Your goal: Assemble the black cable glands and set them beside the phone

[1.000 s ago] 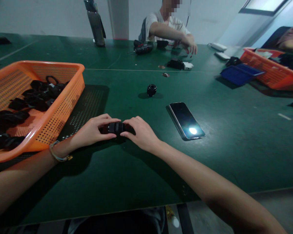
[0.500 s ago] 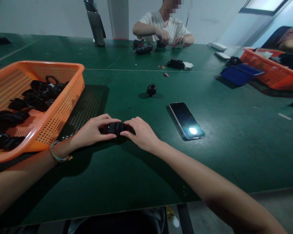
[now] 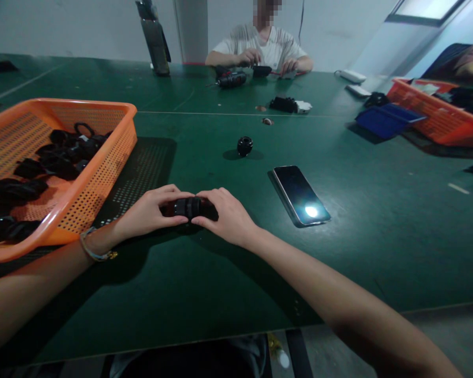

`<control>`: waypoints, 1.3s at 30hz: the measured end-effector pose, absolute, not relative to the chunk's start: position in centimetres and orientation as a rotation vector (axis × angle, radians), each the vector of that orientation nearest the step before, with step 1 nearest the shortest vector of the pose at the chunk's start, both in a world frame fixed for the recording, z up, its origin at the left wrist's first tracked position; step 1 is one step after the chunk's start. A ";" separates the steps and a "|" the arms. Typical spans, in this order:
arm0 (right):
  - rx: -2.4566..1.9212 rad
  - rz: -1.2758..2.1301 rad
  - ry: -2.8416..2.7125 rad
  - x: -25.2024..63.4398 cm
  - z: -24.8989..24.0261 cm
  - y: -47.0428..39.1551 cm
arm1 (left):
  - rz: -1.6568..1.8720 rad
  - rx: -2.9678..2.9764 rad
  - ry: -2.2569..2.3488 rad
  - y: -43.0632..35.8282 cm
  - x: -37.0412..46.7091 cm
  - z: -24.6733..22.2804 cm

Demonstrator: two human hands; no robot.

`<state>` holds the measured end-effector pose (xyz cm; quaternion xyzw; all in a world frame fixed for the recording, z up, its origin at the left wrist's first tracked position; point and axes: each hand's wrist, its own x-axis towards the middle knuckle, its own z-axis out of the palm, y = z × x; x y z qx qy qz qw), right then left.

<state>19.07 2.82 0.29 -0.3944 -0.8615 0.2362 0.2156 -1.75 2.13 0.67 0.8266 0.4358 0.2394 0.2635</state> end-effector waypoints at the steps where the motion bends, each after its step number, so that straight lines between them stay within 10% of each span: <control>1: -1.076 0.661 -2.383 19.1 0.3 2.8 | 0.646 2.236 1.176 2.1 -1.8 0.7; 39: -1.095 0.591 -2.492 19.0 0.2 2.9 | 0.658 2.280 1.147 2.0 -1.7 0.6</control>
